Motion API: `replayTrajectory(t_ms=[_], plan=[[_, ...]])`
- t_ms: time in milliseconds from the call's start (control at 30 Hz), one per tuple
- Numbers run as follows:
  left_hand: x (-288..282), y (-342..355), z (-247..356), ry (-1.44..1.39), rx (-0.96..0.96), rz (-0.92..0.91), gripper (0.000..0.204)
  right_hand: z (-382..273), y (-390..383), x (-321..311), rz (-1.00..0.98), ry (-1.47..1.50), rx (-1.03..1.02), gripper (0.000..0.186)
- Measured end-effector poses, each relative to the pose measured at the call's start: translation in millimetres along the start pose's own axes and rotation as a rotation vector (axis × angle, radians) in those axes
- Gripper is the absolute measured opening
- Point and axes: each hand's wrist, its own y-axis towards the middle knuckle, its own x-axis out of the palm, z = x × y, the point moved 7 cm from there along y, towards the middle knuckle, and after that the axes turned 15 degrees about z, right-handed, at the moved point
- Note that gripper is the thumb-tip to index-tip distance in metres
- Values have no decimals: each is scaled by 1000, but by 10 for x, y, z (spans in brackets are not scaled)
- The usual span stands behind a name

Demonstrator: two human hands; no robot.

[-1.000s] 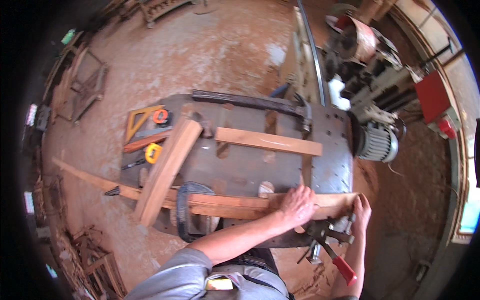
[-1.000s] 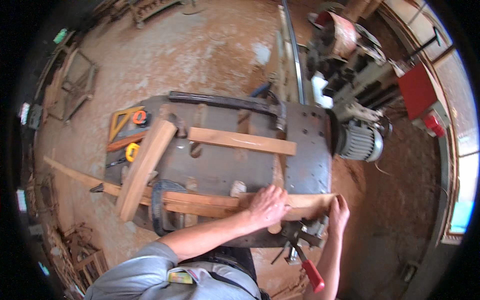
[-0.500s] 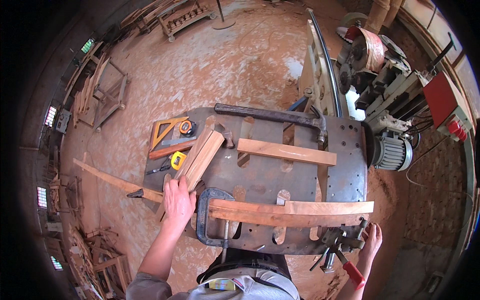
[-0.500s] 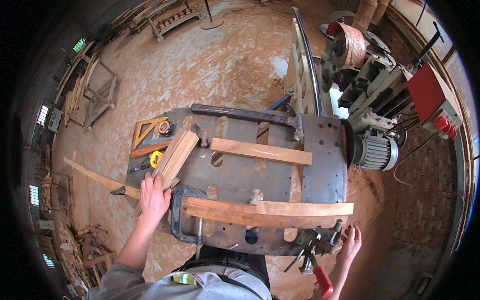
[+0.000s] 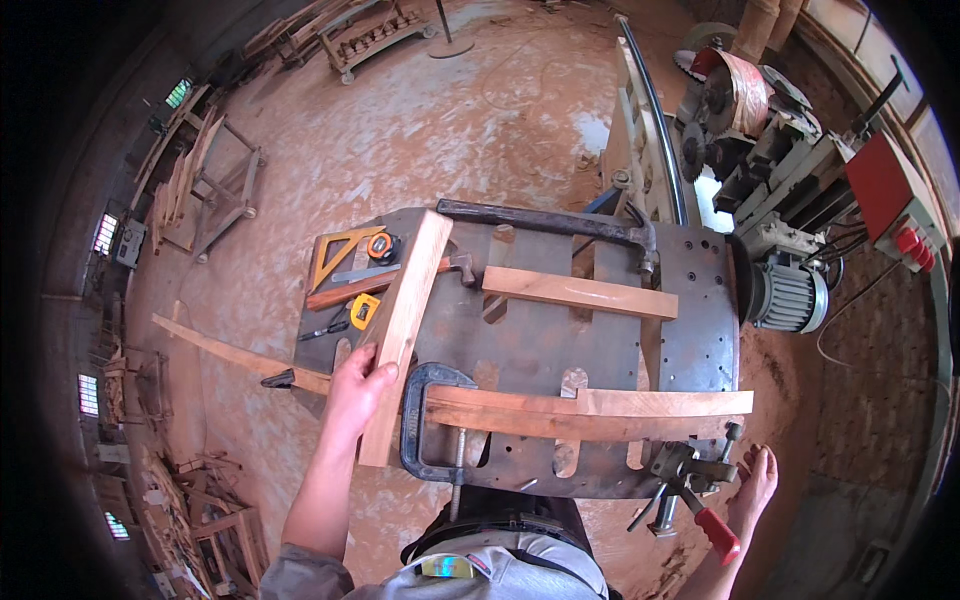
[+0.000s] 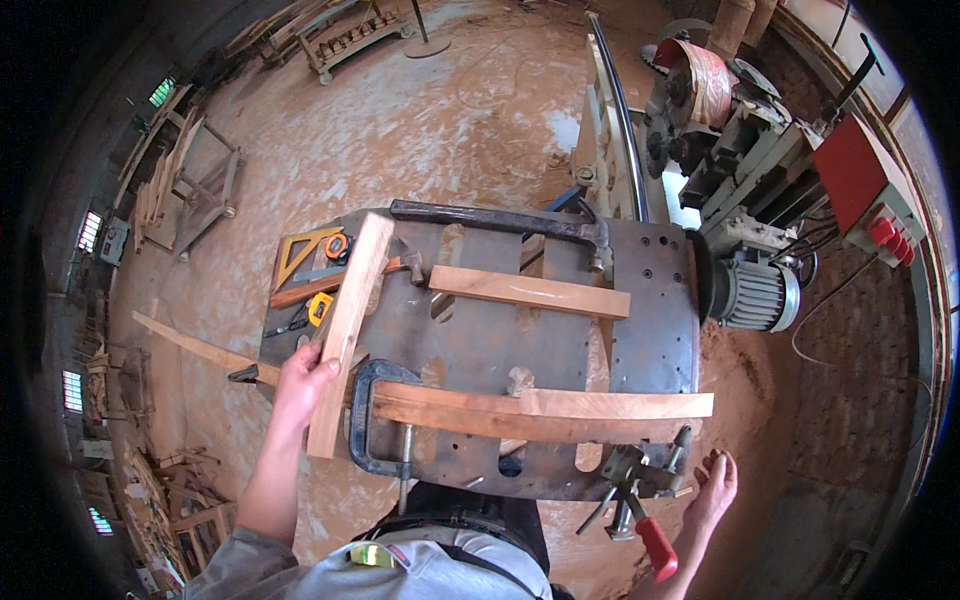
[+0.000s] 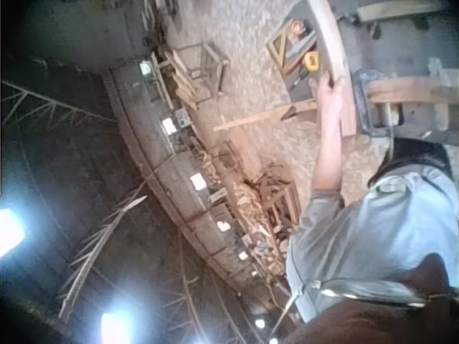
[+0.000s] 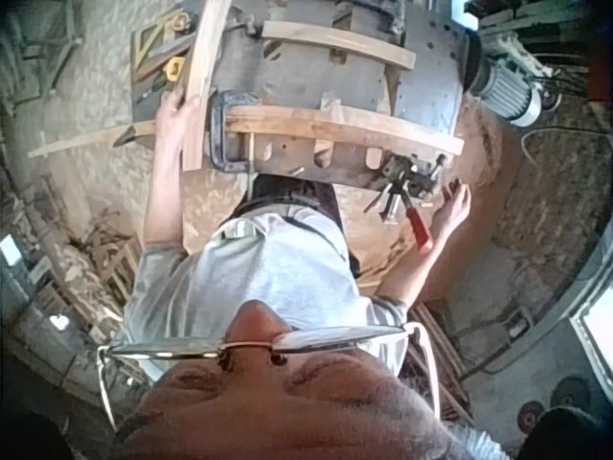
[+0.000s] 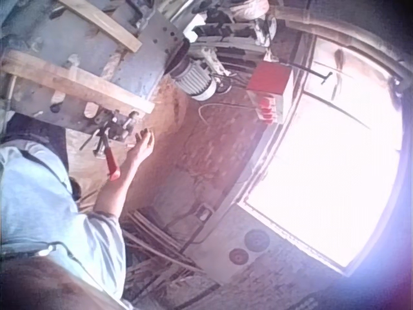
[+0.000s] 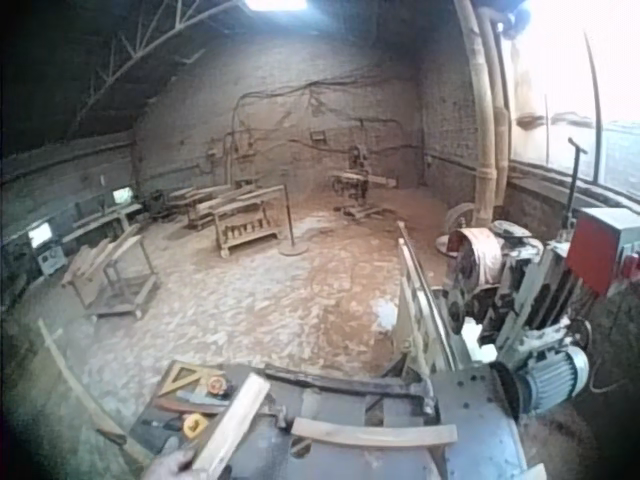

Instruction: The person writes on a piece of paper, measures wooden boards with a tape measure, and marks the wood using a pen while the boards are secured in a workbench clamp.

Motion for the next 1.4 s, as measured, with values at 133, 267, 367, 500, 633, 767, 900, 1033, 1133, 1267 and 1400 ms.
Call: replayTrajectory(t_ms=[133,267,367,500,633,767,900,1033,1133,1267,1400], plan=[[325,4,47,-553,-429,-228,41,-137,-27,-146,33,84,7,27],[781,-84,162,-777,-614,-435,44,-519,-146,-345,89,165,-88,28],[1052,-102,161,-796,-619,-414,49,-857,-215,-590,131,310,-152,29],[1371,-238,372,-899,-568,-586,63,-1515,-666,-715,36,459,-308,32],[1587,-267,394,-1041,-555,-782,73,-1717,-945,-756,-61,432,-412,35],[1784,-322,412,-1069,-585,-904,68,-1707,-1142,-666,-173,439,-470,40],[1928,-452,494,-977,-609,-901,75,-1446,-1080,-513,-159,402,-300,26],[2041,-575,555,-878,-614,-911,73,-1218,-1091,-305,-163,337,-175,24],[2076,-560,502,-562,-476,-783,64,-1173,-1125,-230,-192,343,-132,24],[2153,-596,714,47,300,-400,60,-1144,-1079,-234,-182,344,-120,23],[2286,-742,721,79,230,-485,63,-1155,-1066,-224,-192,348,-122,23]])
